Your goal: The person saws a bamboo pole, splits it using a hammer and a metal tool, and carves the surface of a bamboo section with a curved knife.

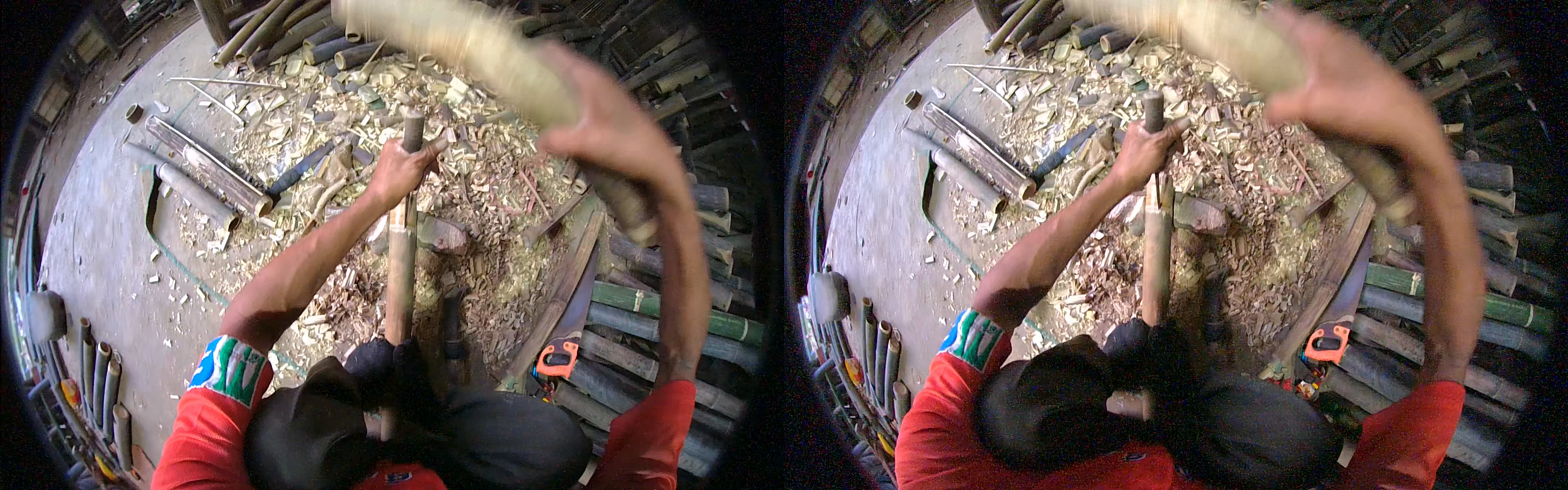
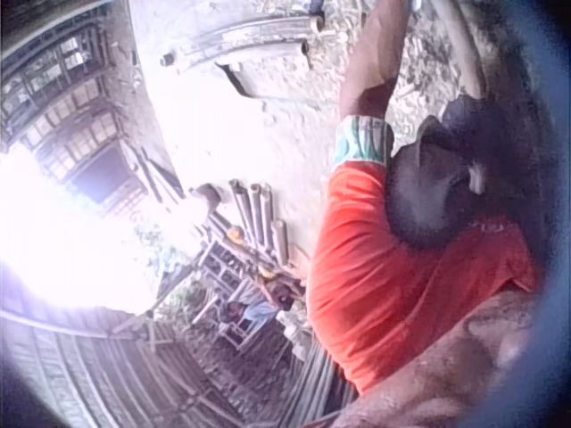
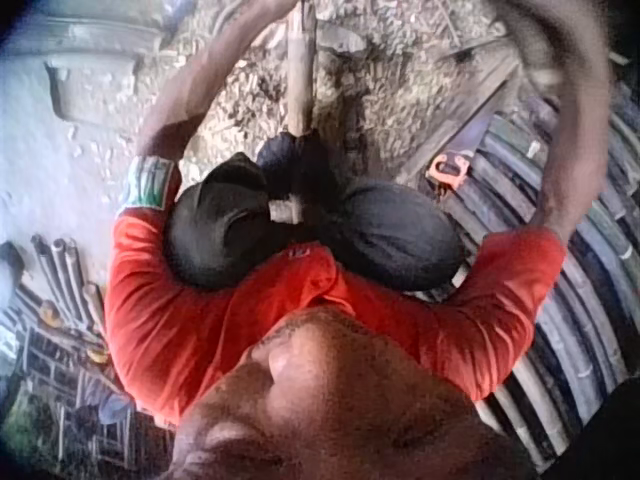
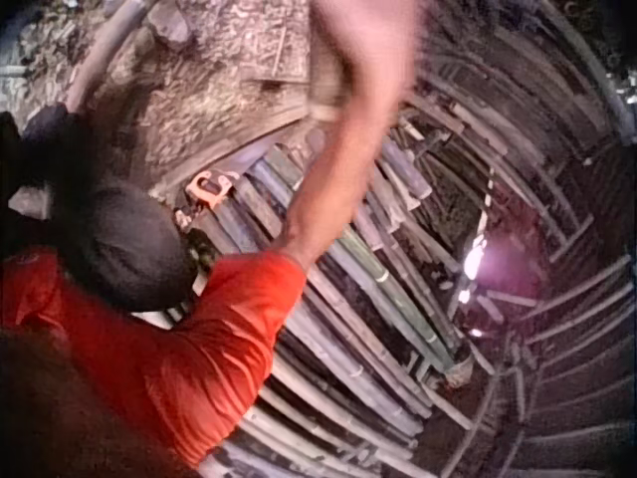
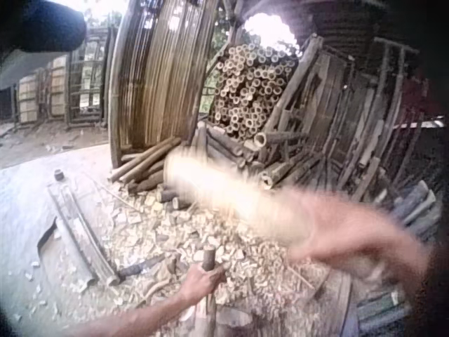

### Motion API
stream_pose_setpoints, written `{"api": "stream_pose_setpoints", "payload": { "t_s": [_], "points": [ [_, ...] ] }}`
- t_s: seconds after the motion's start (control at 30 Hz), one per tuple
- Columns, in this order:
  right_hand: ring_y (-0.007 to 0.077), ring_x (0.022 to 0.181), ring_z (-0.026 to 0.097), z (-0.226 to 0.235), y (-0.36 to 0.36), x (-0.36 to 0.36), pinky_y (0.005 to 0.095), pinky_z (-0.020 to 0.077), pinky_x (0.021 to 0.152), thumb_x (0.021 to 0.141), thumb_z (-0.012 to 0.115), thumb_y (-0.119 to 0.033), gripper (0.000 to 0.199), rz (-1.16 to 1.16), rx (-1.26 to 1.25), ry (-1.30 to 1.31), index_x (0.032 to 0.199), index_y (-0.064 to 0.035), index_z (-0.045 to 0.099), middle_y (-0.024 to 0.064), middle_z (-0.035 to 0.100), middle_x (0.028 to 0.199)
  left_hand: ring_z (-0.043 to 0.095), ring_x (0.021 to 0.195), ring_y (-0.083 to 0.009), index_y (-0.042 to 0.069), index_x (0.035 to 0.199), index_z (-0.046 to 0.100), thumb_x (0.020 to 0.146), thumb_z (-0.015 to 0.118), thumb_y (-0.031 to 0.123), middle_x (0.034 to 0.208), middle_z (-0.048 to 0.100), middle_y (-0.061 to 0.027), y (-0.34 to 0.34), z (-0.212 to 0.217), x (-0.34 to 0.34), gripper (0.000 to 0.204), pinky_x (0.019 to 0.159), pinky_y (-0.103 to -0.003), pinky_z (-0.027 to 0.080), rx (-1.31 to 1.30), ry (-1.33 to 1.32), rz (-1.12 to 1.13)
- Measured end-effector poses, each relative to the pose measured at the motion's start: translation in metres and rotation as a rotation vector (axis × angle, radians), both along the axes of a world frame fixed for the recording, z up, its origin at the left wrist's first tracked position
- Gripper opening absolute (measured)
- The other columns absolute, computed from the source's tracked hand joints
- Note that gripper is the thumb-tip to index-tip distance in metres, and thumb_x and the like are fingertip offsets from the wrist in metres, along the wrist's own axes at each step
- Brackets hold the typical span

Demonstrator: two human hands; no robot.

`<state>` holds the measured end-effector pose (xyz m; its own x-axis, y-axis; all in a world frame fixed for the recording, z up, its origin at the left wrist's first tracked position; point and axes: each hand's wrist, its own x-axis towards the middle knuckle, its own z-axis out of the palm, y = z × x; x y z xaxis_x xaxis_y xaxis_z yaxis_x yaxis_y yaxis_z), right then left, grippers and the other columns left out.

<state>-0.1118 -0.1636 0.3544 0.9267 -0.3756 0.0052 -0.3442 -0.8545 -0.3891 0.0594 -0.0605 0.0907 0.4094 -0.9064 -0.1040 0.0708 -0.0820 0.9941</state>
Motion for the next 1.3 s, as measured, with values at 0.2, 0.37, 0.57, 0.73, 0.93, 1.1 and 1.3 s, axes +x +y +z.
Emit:
{"api": "stream_pose_setpoints", "payload": {
  "t_s": [0.2,0.37,0.57,0.73,0.93,1.1,1.3],
  "points": [
    [0.0175,0.085,0.070,0.036,-0.016,-0.009,0.0344,0.0578,0.077,0.081,0.079,-0.051,0.066,-0.427,0.115,-0.590,0.120,-0.0014,0.061,0.0072,0.069,0.101,0.050,0.049,-0.0098,0.003,0.069,0.064,0.093,0.076,0.043,0.060,0.060,-0.0031,-0.005,-0.011,0.000,0.047,0.047,-0.032,0.037,-0.013,0.054,0.006],
    [0.0399,0.114,0.064,-0.050,0.007,-0.017,0.0432,0.0505,0.097,0.068,0.083,-0.024,0.078,-0.123,-0.143,0.311,0.132,0.0081,0.050,0.0251,0.067,0.117,0.052,0.051,-0.0097,0.003,0.070,0.064,0.092,0.076,0.043,0.061,0.061,-0.0028,-0.003,-0.002,-0.004,0.046,0.047,-0.031,0.038,0.016,0.060,-0.005],
    [0.0189,0.105,0.064,0.036,-0.023,-0.011,0.0323,0.0511,0.091,0.072,0.084,-0.040,0.078,-0.254,-0.185,-0.330,0.128,0.0060,0.057,0.0135,0.067,0.120,0.053,0.050,-0.0125,0.003,0.068,0.065,0.091,0.076,0.046,0.059,0.061,-0.0044,-0.002,-0.006,-0.002,0.051,0.048,-0.034,0.041,0.018,-0.013,0.024],
    [0.0192,0.094,0.068,0.000,-0.046,-0.040,0.0355,0.0545,0.084,0.074,0.084,-0.035,0.058,-0.352,0.025,-0.431,0.118,-0.0021,0.065,0.0074,0.071,0.108,0.054,0.051,-0.0129,0.003,0.069,0.067,0.091,0.075,0.047,0.059,0.061,-0.0040,-0.010,-0.008,-0.010,0.050,0.049,-0.035,0.041,0.039,-0.080,-0.017],
    [0.0361,0.134,0.052,-0.022,-0.018,-0.013,0.0404,0.0408,0.114,0.069,0.079,-0.021,0.094,-0.194,-0.260,0.207,0.148,0.0098,0.040,0.0275,0.049,0.148,0.054,0.050,-0.0115,0.003,0.077,0.071,0.093,0.074,0.043,0.063,0.066,-0.0054,-0.010,-0.017,0.000,0.044,0.049,-0.033,0.043,0.045,-0.019,0.042],
    [0.0212,0.102,0.065,0.028,0.000,0.003,0.0366,0.0535,0.096,0.067,0.083,-0.024,0.081,-0.358,-0.005,-0.652,0.135,0.0039,0.051,0.0129,0.066,0.117,0.052,0.049,-0.0131,0.002,0.070,0.068,0.094,0.074,0.042,0.057,0.061,-0.0048,-0.001,-0.015,0.001,0.048,0.049,-0.033,0.039,0.010,-0.047,0.072],
    [0.0304,0.100,0.066,-0.048,-0.017,-0.037,0.0449,0.0533,0.091,0.070,0.079,-0.016,0.059,-0.062,-0.385,0.329,0.122,0.0015,0.056,0.0153,0.068,0.108,0.049,0.047,-0.0121,0.003,0.069,0.068,0.094,0.074,0.040,0.055,0.058,-0.0030,-0.002,-0.003,-0.006,0.046,0.046,-0.033,0.038,0.056,-0.022,0.045]
  ]
}}
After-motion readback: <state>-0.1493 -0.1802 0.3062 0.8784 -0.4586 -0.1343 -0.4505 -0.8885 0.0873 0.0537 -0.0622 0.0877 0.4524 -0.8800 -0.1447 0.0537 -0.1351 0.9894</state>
